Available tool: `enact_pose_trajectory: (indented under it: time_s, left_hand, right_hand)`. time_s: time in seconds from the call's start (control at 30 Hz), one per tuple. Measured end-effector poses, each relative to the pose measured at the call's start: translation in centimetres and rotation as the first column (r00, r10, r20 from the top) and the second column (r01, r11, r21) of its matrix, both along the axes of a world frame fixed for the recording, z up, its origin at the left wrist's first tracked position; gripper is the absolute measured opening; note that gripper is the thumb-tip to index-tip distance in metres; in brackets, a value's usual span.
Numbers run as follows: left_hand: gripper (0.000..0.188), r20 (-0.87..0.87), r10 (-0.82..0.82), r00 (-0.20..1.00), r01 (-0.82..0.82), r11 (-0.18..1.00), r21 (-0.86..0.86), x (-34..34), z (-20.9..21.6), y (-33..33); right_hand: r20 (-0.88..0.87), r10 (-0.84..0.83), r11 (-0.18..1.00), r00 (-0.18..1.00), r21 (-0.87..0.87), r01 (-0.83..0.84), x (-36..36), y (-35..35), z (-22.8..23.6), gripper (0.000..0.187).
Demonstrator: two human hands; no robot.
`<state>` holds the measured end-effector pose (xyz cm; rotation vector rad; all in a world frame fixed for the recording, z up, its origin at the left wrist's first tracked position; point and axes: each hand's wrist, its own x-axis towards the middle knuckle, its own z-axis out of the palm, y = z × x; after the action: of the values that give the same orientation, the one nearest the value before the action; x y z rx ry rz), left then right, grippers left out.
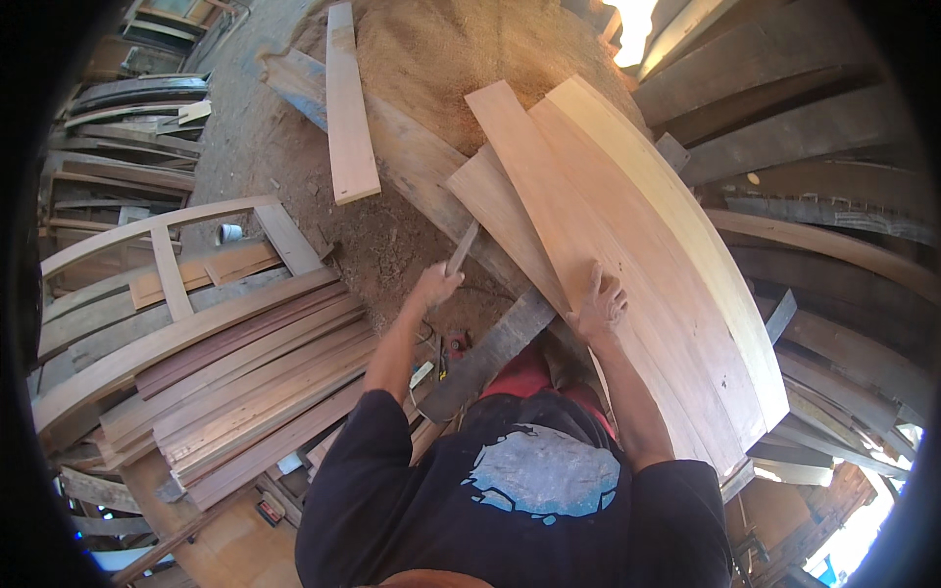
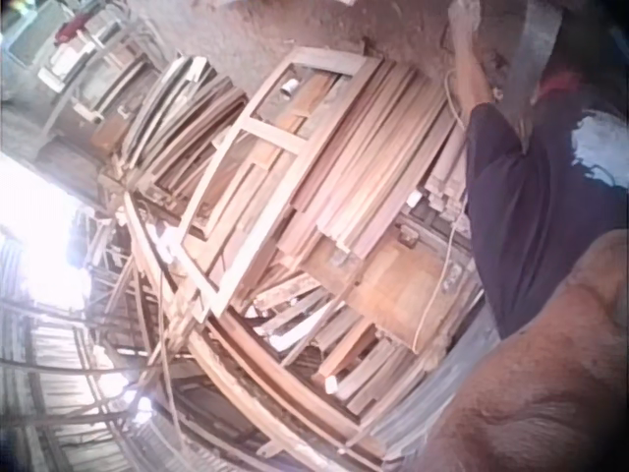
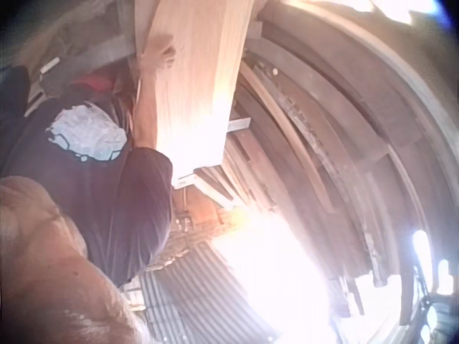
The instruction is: The person hammers nails into a wooden frame to secure it, then places several curved wooden planks onto the frame. They align the planks side by side to form a larger curved panel.
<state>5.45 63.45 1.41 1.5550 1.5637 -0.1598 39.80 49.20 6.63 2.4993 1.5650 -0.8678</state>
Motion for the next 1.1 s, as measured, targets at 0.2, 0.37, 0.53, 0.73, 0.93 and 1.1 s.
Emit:
enact_pose_trajectory:
  time_s: [0.2,0.37,0.53,0.73,0.93,1.1]
  left_hand:
    - [0.039,0.045,0.639,0.767,-0.640,0.768,0.004,-5.2,0.7,-6.9]
    - [0.044,0.126,0.414,0.901,-0.426,0.901,0.084,-6.0,2.0,1.0]
    - [0.064,-0.037,0.421,0.906,-0.384,0.856,0.346,-3.5,1.6,10.1]
    - [0.079,0.214,0.447,0.868,-0.491,0.720,0.490,-1.4,1.2,7.8]
    - [0.080,0.458,0.652,0.605,-0.723,0.690,-0.027,-1.0,-3.8,-0.4]
    - [0.080,0.285,0.772,0.569,-0.729,0.633,-0.260,-0.6,-1.7,-2.9]
  right_hand:
    - [0.036,0.028,1.000,0.999,-0.002,-0.028,0.3,-0.3,0.1,0.127]
    - [0.055,0.045,0.999,0.997,-0.005,-0.045,-0.1,-0.1,0.4,0.128]
    - [-0.026,0.095,0.995,0.995,0.020,-0.094,-0.1,-1.4,1.0,0.126]
    - [-0.067,0.173,0.985,0.983,0.041,-0.170,-1.4,-8.8,2.4,0.124]
    - [-0.108,0.240,0.970,0.965,0.051,-0.236,-4.2,-15.4,2.6,0.110]
    - [-0.068,0.046,0.990,0.997,0.134,-0.036,-4.4,-17.4,3.4,0.070]
